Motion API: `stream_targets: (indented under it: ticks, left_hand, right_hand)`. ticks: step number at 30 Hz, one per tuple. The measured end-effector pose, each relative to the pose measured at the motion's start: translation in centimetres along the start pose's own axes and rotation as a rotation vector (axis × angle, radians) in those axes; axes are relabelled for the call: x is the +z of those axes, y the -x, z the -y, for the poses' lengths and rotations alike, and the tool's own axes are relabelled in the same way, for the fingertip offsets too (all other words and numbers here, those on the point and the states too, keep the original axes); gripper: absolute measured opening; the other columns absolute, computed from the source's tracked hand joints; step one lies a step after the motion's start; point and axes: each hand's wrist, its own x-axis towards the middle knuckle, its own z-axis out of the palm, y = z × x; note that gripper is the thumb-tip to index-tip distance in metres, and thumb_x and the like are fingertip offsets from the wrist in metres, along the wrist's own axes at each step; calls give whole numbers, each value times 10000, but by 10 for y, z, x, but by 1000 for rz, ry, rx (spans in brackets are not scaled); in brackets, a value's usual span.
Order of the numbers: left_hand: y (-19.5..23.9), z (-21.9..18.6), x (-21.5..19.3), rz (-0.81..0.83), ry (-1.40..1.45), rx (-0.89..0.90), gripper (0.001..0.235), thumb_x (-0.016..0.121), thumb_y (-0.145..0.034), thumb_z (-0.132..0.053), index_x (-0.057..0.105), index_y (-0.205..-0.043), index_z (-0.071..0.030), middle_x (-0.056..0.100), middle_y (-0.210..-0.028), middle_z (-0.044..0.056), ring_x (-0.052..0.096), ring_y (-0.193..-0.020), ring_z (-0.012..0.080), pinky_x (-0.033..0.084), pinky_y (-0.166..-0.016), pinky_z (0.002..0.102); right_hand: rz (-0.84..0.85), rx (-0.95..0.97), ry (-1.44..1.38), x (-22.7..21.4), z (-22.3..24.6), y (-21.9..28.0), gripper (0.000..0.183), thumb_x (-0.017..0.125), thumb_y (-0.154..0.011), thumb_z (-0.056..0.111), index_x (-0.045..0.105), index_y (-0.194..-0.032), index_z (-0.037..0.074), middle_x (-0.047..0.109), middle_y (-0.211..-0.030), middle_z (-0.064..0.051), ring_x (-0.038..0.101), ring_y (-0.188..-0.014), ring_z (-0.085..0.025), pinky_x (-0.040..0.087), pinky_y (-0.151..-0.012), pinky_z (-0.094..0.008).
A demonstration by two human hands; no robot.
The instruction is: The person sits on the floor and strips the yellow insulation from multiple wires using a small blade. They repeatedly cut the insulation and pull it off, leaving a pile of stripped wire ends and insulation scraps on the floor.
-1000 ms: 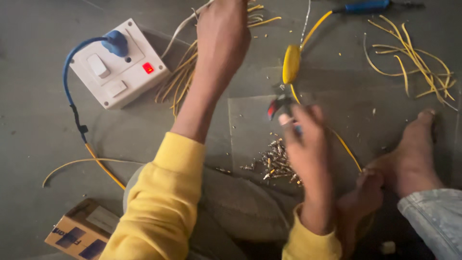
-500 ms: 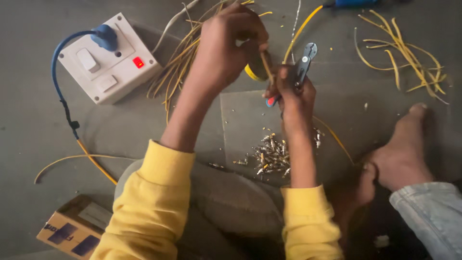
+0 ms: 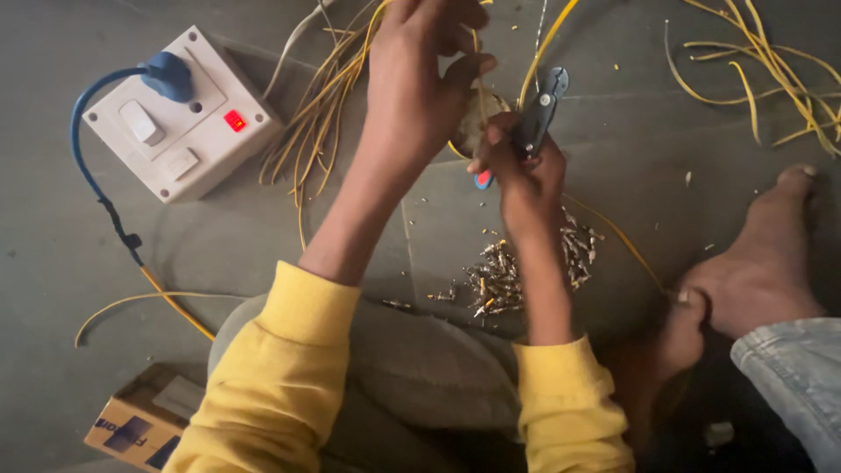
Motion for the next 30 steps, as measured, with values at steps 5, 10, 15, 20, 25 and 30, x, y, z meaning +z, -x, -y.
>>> stream_targets:
  ticks: [5,10,15,20,25,30]
  left_hand:
    - [29,6,8,69,-193,-28,230,869,-815,-153,700,-868,-6,682,-903,146,702,-820,253,554,-713,356]
    - [40,3,1,297,331,-502,205,737,-948,-195,730,-952,10,723,-804,77,656,-706,107,547,-655,274]
    - [28,-3,-11,224,638,-543,206,720,-982,-176,727,-980,30,730,-854,39,668,-758,106,546,-709,267]
    - [34,-10,-9,164,634,-530,228,740,-976,-189,735,-996,38,737,-872,41,680,-789,99,566,-745,266]
    - [34,-15,-8,113,630,-553,238,769,-950,-185,761,-1010,46,747,-868,49,684,-790,102,577,-755,267]
    - [40,-16,-6,96,682,-563,240,769,-943,-184,763,-1021,44,757,-887,52,705,-811,110,591,-775,271]
  right_hand:
    - [-70,86,-41,-6,-2,1,275,631,-1059,268,653,-1146,8,632,-831,-20,608,-730,-128,454,-654,-292]
    - [-18,70,-8,-1,5,6,301,622,-1093,309,632,-1102,8,631,-824,-34,599,-734,-131,449,-655,-299]
    - [7,-93,570,-2,19,15,218,571,-1102,227,552,-1149,15,691,-879,-87,652,-754,-192,510,-704,-344]
    - [7,-167,794,-2,28,19,204,578,-1088,173,535,-1186,-1,673,-972,-188,676,-848,-344,510,-758,-431]
    - [-26,-298,854,2,28,18,232,603,-1087,144,522,-1232,-17,633,-1108,-228,636,-1009,-394,496,-876,-471]
    - [-32,-250,793,2,25,21,228,605,-1099,144,510,-1239,-10,630,-1095,-203,649,-995,-357,507,-890,-460]
